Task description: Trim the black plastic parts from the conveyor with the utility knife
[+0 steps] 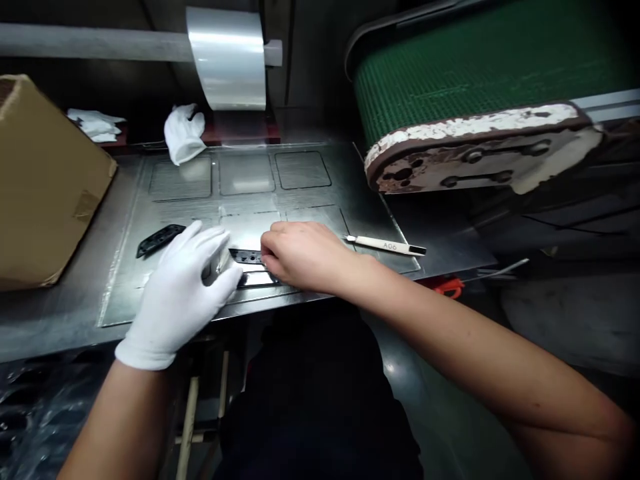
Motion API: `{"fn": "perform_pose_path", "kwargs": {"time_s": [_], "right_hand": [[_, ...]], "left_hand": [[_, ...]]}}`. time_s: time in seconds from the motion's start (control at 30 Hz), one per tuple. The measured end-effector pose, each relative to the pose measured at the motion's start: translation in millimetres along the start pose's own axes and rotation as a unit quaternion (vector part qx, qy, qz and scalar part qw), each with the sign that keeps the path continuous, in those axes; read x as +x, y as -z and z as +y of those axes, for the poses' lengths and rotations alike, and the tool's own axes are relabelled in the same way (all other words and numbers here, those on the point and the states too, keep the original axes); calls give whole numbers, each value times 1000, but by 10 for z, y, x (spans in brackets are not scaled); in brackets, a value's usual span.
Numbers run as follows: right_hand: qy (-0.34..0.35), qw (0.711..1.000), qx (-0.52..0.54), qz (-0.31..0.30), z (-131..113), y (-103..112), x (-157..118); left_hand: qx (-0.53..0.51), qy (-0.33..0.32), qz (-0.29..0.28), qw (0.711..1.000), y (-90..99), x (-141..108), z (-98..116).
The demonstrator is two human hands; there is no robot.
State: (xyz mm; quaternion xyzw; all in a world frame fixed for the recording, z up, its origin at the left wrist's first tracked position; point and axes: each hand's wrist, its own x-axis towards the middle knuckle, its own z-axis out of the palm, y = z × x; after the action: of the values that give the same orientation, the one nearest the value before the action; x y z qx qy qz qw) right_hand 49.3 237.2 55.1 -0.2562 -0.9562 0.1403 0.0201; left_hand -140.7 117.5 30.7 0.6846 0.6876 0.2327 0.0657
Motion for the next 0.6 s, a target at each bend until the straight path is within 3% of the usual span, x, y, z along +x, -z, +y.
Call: {"fn": "perform_pose_path", "kwargs": {"time_s": [0.37, 0.6], "right_hand": [[10, 999, 18, -26, 26, -40, 120], [-14, 999, 42, 19, 131, 105, 78]], "left_hand": [[13, -27, -10, 999, -16, 49, -1], [3, 16, 9, 1000, -50, 25, -50]]}}
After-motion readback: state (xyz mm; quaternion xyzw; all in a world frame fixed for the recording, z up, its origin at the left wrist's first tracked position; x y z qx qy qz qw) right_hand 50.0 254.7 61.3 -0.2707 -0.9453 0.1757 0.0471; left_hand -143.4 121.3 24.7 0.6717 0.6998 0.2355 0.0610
